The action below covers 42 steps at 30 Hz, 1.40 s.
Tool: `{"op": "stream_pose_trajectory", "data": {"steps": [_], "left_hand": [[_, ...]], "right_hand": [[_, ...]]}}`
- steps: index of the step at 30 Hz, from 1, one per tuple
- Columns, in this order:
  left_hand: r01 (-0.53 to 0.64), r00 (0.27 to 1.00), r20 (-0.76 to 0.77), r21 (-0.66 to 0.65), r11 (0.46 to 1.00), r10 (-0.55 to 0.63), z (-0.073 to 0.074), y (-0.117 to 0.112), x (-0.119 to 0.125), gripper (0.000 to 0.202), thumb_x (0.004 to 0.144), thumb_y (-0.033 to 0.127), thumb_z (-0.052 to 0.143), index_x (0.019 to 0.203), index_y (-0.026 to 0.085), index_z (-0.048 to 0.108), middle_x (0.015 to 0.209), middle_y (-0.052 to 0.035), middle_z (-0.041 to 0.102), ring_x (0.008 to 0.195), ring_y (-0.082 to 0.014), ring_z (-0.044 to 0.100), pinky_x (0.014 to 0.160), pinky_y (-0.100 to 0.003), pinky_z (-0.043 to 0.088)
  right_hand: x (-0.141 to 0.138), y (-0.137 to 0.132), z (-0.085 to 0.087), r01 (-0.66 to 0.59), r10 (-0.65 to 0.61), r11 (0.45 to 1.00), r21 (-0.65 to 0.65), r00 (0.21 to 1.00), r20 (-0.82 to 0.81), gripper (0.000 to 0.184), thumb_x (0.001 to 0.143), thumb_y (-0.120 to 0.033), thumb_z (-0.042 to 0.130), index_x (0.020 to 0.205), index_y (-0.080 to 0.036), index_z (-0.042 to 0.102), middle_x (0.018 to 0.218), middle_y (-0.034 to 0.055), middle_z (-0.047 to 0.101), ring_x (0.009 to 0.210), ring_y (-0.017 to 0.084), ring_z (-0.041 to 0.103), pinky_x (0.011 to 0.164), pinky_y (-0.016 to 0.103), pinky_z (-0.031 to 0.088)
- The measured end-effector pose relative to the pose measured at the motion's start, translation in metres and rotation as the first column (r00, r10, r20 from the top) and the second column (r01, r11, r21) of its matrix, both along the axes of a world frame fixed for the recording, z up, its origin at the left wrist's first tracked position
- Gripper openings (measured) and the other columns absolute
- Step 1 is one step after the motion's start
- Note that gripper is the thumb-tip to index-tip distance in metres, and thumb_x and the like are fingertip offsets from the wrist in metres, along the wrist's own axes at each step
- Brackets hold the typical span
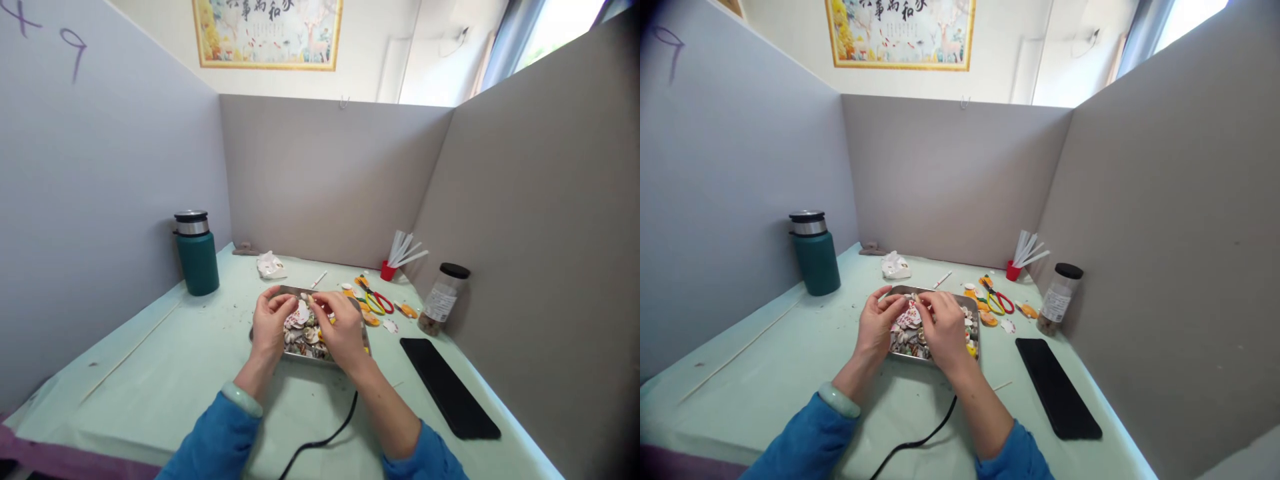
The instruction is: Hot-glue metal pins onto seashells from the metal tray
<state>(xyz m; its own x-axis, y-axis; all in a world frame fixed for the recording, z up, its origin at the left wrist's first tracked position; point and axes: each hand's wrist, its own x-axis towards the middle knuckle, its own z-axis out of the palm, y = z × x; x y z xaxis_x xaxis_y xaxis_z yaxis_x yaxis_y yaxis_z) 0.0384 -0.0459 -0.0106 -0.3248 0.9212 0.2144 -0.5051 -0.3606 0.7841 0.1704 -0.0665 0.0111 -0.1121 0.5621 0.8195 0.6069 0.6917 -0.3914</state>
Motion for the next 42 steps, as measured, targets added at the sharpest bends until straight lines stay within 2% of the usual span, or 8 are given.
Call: {"op": "stream_pose_trajectory", "data": {"steps": [5, 15, 27, 33, 36, 39, 42], "left_hand": [[0.026, 0.997, -0.068, 0.030, 0.999, -0.024, 0.001, -0.004, 0.006, 0.049, 0.061, 0.016, 0.075, 0.103, 0.016, 0.049, 0.073, 0.0015, 0.066, 0.069, -0.0120, 0.063, 0.069, -0.026, 0.048], [0.058, 0.995, -0.089, 0.052, 0.997, -0.053, -0.003, -0.004, 0.009, 0.045, 0.063, 0.018, 0.075, 0.101, 0.017, 0.051, 0.073, 0.0010, 0.067, 0.069, -0.0123, 0.064, 0.072, -0.027, 0.048], [0.087, 0.994, -0.064, 0.029, 0.996, -0.085, -0.002, -0.004, 0.009, 0.047, 0.062, 0.017, 0.076, 0.101, 0.016, 0.050, 0.072, 0.0005, 0.068, 0.069, -0.0118, 0.064, 0.072, -0.027, 0.048], [0.094, 0.995, -0.025, 0.015, 0.995, -0.093, -0.002, -0.004, 0.010, 0.051, 0.057, 0.019, 0.080, 0.099, 0.016, 0.052, 0.071, 0.0007, 0.069, 0.067, -0.0117, 0.065, 0.071, -0.025, 0.048], [0.105, 0.994, 0.029, -0.004, 0.994, -0.105, -0.002, -0.002, 0.008, 0.051, 0.056, 0.019, 0.081, 0.098, 0.016, 0.053, 0.070, 0.0015, 0.068, 0.066, -0.0113, 0.065, 0.071, -0.025, 0.049], [0.127, 0.986, 0.113, -0.030, 0.991, -0.123, -0.002, 0.001, 0.003, 0.046, 0.058, 0.016, 0.080, 0.096, 0.016, 0.054, 0.072, 0.0015, 0.067, 0.067, -0.0104, 0.065, 0.072, -0.025, 0.051], [0.176, 0.968, 0.192, -0.056, 0.983, -0.162, 0.000, 0.003, -0.002, 0.039, 0.061, 0.009, 0.077, 0.092, 0.016, 0.056, 0.075, 0.0001, 0.068, 0.066, -0.0094, 0.066, 0.074, -0.023, 0.053]], "right_hand": [[-0.005, 0.003, -0.007, 0.045, -0.047, 0.998, 0.037, 0.998, 0.039, 0.011, 0.089, -0.019, 0.051, 0.090, -0.019, 0.061, 0.087, 0.0058, 0.066, 0.083, 0.019, 0.056, 0.075, 0.031, 0.044], [-0.007, 0.003, -0.010, 0.181, -0.190, 0.981, 0.064, 0.966, 0.177, 0.019, 0.092, -0.023, 0.047, 0.084, -0.018, 0.063, 0.081, 0.0068, 0.063, 0.081, 0.020, 0.053, 0.074, 0.031, 0.039], [-0.006, 0.005, -0.014, 0.226, -0.236, 0.972, 0.071, 0.947, 0.216, 0.020, 0.093, -0.024, 0.045, 0.086, -0.019, 0.064, 0.082, 0.0066, 0.062, 0.083, 0.020, 0.053, 0.075, 0.030, 0.038], [-0.007, 0.005, -0.013, 0.195, -0.200, 0.980, 0.042, 0.964, 0.176, 0.021, 0.092, -0.024, 0.046, 0.085, -0.019, 0.064, 0.083, 0.0073, 0.063, 0.084, 0.021, 0.054, 0.076, 0.031, 0.039], [-0.006, 0.002, -0.009, 0.154, -0.154, 0.988, 0.014, 0.981, 0.121, 0.018, 0.091, -0.026, 0.048, 0.095, -0.019, 0.065, 0.089, 0.0081, 0.064, 0.087, 0.021, 0.055, 0.079, 0.032, 0.041], [0.000, 0.000, -0.005, 0.124, -0.124, 0.992, -0.037, 0.992, 0.010, 0.022, 0.091, -0.027, 0.047, 0.106, -0.018, 0.061, 0.096, 0.0093, 0.064, 0.090, 0.021, 0.056, 0.081, 0.032, 0.042], [0.006, 0.002, -0.004, 0.098, -0.114, 0.987, -0.129, 0.986, -0.125, 0.020, 0.091, -0.025, 0.046, 0.100, -0.016, 0.062, 0.094, 0.0089, 0.063, 0.084, 0.019, 0.057, 0.075, 0.031, 0.045]]}}
